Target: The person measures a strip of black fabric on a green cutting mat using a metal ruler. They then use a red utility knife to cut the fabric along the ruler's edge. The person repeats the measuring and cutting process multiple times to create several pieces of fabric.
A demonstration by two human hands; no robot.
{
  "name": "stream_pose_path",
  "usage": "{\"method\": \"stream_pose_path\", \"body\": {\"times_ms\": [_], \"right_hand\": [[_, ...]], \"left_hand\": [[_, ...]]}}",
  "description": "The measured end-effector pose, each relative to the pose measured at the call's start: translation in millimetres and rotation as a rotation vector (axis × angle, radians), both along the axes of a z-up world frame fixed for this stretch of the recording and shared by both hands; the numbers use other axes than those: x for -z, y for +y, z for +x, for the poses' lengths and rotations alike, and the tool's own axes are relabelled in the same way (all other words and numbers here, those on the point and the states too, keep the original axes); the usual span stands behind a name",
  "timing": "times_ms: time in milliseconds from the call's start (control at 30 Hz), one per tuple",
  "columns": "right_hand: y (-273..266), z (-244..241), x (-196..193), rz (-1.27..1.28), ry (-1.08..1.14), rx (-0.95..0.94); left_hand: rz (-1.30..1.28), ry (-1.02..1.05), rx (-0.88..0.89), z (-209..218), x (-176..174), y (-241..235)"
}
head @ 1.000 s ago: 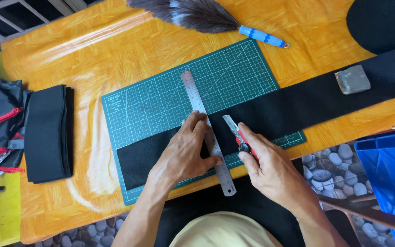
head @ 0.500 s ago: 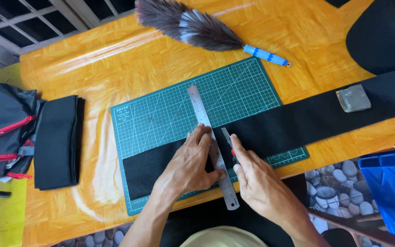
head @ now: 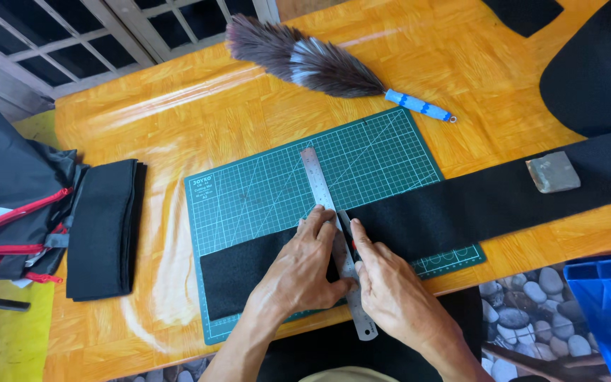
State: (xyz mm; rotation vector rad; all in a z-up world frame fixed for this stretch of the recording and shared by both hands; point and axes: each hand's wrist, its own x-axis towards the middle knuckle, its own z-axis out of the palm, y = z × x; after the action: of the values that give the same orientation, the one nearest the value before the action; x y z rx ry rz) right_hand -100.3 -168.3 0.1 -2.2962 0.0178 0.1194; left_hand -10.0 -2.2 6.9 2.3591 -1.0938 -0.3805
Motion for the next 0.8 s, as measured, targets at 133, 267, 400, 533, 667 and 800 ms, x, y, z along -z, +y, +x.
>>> {"method": "stream_pose_path", "body": {"times_ms": [133,267,400,533,667,800], "right_hand": [[2.3,0.8,-6.8,-0.041,0.073,0.039],[-4.4,-6.3,-8.5,0.025,-0.140,0.125],[-19.5,-21.8,-2.6,0.087,-0.086,0.237],[-21.7,-39.5,-15.5,0.119,0.013,0.347],[-21.0,-54.2,-13.8,0.131,0.059,0.344],[-18.3,-51.1,-20.4,0.114,0.167,0.385]], "left_hand": [[-0.002,-0.006,-0.001,0.1,1.0,0.0],[-0.060,-0.063,0.009,-0.4,-0.1,0.7],[0.003,-0.075,0.027,2.5,10.3,2.8],[0.015,-0.078,0.013,0.6,10.3,2.5],[0.028,-0.051,0.007,0.9,4.7,1.7],[0.023,-0.081,0.014,0.8,8.3,2.5]]}}
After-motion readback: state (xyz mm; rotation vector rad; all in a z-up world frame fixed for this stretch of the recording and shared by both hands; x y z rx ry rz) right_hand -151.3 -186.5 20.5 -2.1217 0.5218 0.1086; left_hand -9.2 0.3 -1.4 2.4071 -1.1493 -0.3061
